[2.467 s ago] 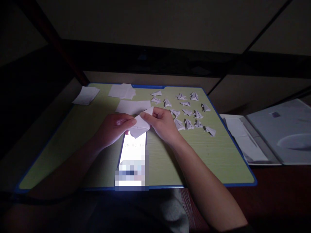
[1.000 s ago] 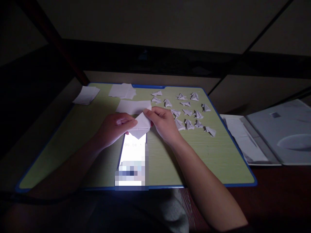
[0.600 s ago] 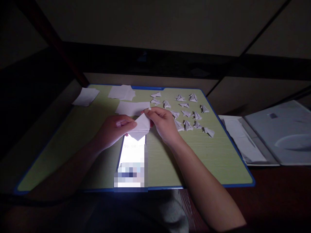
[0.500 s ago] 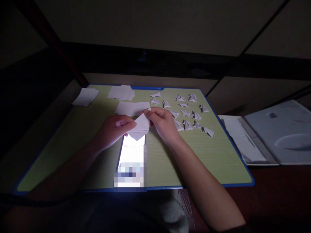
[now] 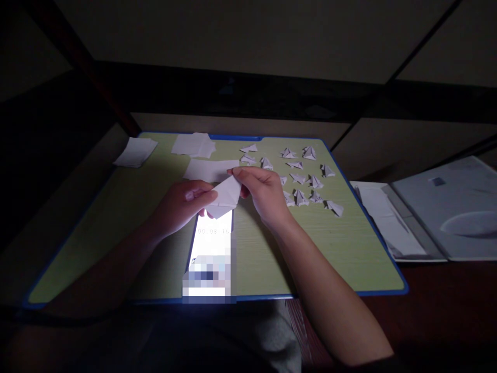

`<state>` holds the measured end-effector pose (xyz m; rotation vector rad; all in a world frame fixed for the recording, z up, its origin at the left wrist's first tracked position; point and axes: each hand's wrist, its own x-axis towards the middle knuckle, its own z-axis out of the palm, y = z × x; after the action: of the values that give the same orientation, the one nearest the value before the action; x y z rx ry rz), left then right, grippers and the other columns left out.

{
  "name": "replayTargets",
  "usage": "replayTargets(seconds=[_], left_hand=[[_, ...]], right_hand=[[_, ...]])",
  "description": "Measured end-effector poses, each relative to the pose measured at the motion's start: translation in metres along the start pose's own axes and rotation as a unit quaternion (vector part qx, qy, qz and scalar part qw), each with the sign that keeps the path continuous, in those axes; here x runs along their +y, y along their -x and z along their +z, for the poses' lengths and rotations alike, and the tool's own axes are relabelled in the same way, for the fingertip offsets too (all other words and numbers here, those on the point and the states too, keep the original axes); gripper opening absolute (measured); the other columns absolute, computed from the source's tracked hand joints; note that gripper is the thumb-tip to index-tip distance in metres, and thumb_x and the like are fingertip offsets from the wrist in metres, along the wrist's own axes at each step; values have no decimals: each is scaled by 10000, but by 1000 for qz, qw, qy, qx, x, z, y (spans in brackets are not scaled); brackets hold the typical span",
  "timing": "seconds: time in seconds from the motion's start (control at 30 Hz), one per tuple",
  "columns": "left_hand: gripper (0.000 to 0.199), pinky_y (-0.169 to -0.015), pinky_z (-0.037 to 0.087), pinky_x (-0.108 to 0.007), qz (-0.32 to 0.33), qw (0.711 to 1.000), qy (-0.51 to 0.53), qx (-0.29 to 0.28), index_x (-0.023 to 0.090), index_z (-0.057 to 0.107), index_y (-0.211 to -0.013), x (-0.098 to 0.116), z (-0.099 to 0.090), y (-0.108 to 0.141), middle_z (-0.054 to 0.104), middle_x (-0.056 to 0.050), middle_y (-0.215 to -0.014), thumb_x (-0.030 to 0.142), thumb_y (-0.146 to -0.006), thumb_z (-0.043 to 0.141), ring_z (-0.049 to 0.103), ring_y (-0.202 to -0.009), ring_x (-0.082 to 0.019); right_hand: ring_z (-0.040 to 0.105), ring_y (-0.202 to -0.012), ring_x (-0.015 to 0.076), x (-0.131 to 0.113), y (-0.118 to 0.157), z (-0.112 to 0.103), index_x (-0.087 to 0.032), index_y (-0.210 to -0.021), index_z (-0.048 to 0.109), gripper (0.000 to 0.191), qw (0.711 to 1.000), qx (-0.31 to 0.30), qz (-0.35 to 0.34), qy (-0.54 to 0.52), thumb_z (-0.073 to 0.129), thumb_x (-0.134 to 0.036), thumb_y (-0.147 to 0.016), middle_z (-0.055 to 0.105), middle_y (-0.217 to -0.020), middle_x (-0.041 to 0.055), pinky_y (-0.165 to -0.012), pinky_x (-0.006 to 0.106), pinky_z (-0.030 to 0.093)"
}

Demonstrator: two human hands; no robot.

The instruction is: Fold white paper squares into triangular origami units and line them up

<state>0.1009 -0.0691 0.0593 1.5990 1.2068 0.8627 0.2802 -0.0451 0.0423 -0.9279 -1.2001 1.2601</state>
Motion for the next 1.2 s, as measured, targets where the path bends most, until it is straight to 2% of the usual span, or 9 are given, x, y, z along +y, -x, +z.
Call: replayTargets(seconds=[0.23,0.4,0.53,0.73,0.9,1.03,1.13,1.2], left_hand=[[221,-498,431,-220,22,1000,-12,-6,146,584,-672,-4,-3,1,600,6,-518,275,-849,549,598,-493,-114],[194,-471,432,-216,22,999,21,34,159,609,-713,-12,-4,-2,604,22,-498,298,-844,578,609,-468,-117],[206,-468,440,-220,35,997,60,45,169,602,-735,-18,-6,-5,614,18,-490,337,-855,590,615,-461,-124],[243,-419,402,-218,-13,989,144,27,188,551,-724,-21,-6,-8,629,7,-490,374,-879,540,585,-409,-118],[217,-425,405,-206,-6,993,114,3,172,542,-762,-17,-4,-6,616,0,-486,341,-898,525,587,-419,-112],[160,-414,448,-200,23,998,57,-18,152,564,-885,-13,-2,-1,647,-6,-656,305,-856,604,621,-480,-112],[267,-442,514,-193,61,997,56,-10,166,554,-992,-12,2,1,671,-34,-870,250,-782,695,645,-590,-118],[330,-459,539,-195,68,995,69,4,178,528,-1046,-13,4,1,668,-41,-933,214,-764,695,646,-628,-123]], right_hand=[[453,-504,101,0,-1,-1,-209,-730,752,157,1000,9,3,-10,703,-346,-788,565,-563,-21,-486,256,334],[483,-533,100,2,0,-2,-187,-706,694,229,997,-67,37,5,726,-387,-813,573,-578,-20,-526,252,365],[504,-540,106,0,2,-1,-174,-694,680,266,994,-93,57,16,705,-399,-834,594,-578,-11,-562,265,391],[516,-541,110,-2,3,0,-172,-635,639,286,992,-113,63,9,666,-383,-826,599,-555,-6,-589,279,405],[516,-525,105,0,3,0,-172,-677,662,184,993,-93,70,19,718,-333,-746,608,-546,-18,-568,278,389],[511,-512,104,1,2,0,-179,-680,662,175,994,-80,76,8,768,-318,-686,599,-530,-29,-541,272,377],[491,-482,91,0,1,0,-178,-637,634,213,995,-62,76,15,792,-318,-662,581,-510,-34,-513,260,352],[486,-473,87,0,1,0,-176,-629,631,223,996,-54,74,21,798,-322,-655,578,-508,-34,-504,257,344]])
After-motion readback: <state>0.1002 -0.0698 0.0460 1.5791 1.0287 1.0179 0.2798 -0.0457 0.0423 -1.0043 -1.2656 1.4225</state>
